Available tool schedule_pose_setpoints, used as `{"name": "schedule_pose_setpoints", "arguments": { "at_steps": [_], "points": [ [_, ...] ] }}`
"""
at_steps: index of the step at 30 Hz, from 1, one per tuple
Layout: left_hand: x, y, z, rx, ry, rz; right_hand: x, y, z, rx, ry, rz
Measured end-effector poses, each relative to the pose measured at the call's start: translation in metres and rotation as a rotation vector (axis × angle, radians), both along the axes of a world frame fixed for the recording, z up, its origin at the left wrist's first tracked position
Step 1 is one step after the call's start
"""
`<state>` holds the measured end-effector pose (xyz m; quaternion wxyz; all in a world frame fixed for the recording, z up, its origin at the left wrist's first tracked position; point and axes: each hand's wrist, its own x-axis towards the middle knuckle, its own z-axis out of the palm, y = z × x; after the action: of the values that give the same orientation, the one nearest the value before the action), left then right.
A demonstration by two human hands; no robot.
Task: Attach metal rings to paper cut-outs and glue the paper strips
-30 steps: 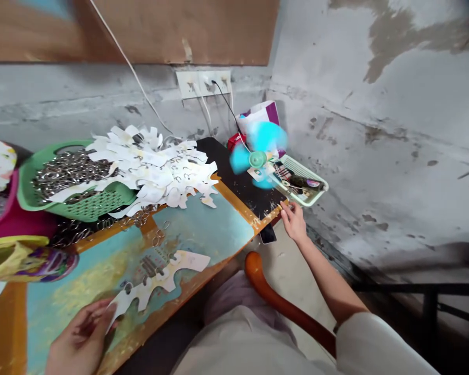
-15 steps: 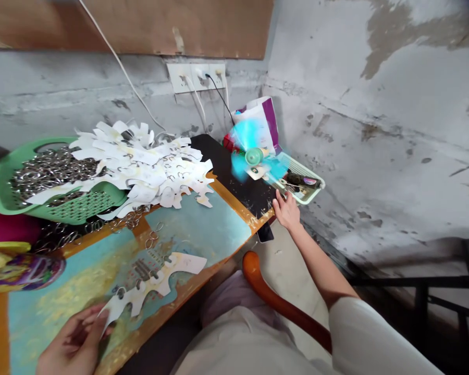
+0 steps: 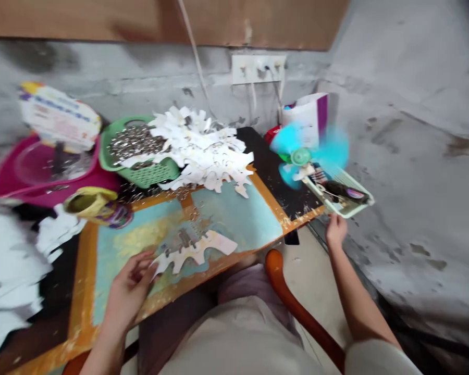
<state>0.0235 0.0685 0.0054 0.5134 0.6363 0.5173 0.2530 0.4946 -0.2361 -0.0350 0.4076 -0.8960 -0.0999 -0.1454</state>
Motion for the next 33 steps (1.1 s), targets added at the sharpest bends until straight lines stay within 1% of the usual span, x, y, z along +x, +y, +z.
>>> {"name": "schedule_pose_setpoints", "arguments": {
  "at_steps": [2, 4, 6, 8, 10, 12, 13, 14, 15, 16, 17, 19, 21, 23, 25, 26, 27, 28, 29, 31, 33],
  "points": [
    [-0.006, -0.002, -0.001, 0.040, 0.021, -0.025, -0.020, -0.001, -0.004, 0.022, -0.039, 0.045],
    [-0.016, -0.004, -0.002, 0.100, 0.075, -0.044, -0.045, 0.009, -0.002, 0.047, -0.082, 0.170],
    [-0.029, -0.004, -0.003, 0.151, 0.123, -0.055, -0.077, 0.029, 0.007, 0.097, -0.161, 0.439],
    [-0.043, -0.003, -0.003, 0.167, 0.135, -0.065, -0.112, 0.059, 0.022, 0.107, -0.158, 0.740],
    [-0.057, 0.000, -0.001, 0.159, 0.133, -0.071, -0.148, 0.093, 0.037, 0.063, -0.195, 1.060],
    [-0.067, 0.002, 0.001, 0.171, 0.129, -0.086, -0.179, 0.128, 0.048, 0.017, -0.228, 1.368],
    [-0.070, 0.003, 0.002, 0.192, 0.118, -0.105, -0.192, 0.145, 0.051, 0.004, -0.241, 1.495],
    [-0.072, 0.004, 0.003, 0.223, 0.095, -0.128, -0.203, 0.160, 0.052, -0.014, -0.251, 1.586],
    [-0.072, 0.004, 0.003, 0.264, 0.062, -0.141, -0.212, 0.174, 0.051, -0.037, -0.248, 1.646],
    [-0.071, 0.004, 0.002, 0.315, 0.033, -0.129, -0.220, 0.185, 0.049, -0.066, -0.236, 1.679],
    [-0.069, 0.004, 0.001, 0.370, 0.015, -0.078, -0.226, 0.194, 0.046, -0.101, -0.216, 1.691],
    [-0.064, 0.004, -0.006, 0.431, -0.004, 0.084, -0.234, 0.203, 0.037, -0.179, -0.188, 1.693],
    [-0.060, 0.003, -0.012, 0.432, -0.006, 0.230, -0.238, 0.204, 0.029, -0.245, -0.215, 1.694],
    [-0.058, 0.000, -0.016, 0.461, 0.052, 0.327, -0.239, 0.199, 0.024, -0.269, -0.253, 1.685],
    [-0.054, -0.003, -0.015, 0.597, 0.161, 0.364, -0.239, 0.194, 0.024, -0.214, -0.243, 1.622],
    [-0.052, -0.006, -0.012, 0.686, 0.203, 0.343, -0.239, 0.194, 0.025, -0.168, -0.225, 1.591],
    [-0.048, -0.008, -0.009, 0.774, 0.226, 0.280, -0.239, 0.194, 0.027, -0.121, -0.209, 1.572],
    [-0.044, -0.010, -0.006, 0.855, 0.229, 0.175, -0.239, 0.196, 0.029, -0.085, -0.195, 1.576],
    [-0.039, -0.010, -0.004, 0.919, 0.219, 0.038, -0.239, 0.199, 0.031, -0.061, -0.186, 1.604],
    [-0.029, -0.008, -0.001, 1.010, 0.201, -0.221, -0.242, 0.205, 0.035, -0.056, -0.167, 1.709],
    [-0.020, -0.002, -0.002, 1.060, 0.199, -0.389, -0.246, 0.212, 0.036, -0.085, -0.145, 1.789]
  ]
}}
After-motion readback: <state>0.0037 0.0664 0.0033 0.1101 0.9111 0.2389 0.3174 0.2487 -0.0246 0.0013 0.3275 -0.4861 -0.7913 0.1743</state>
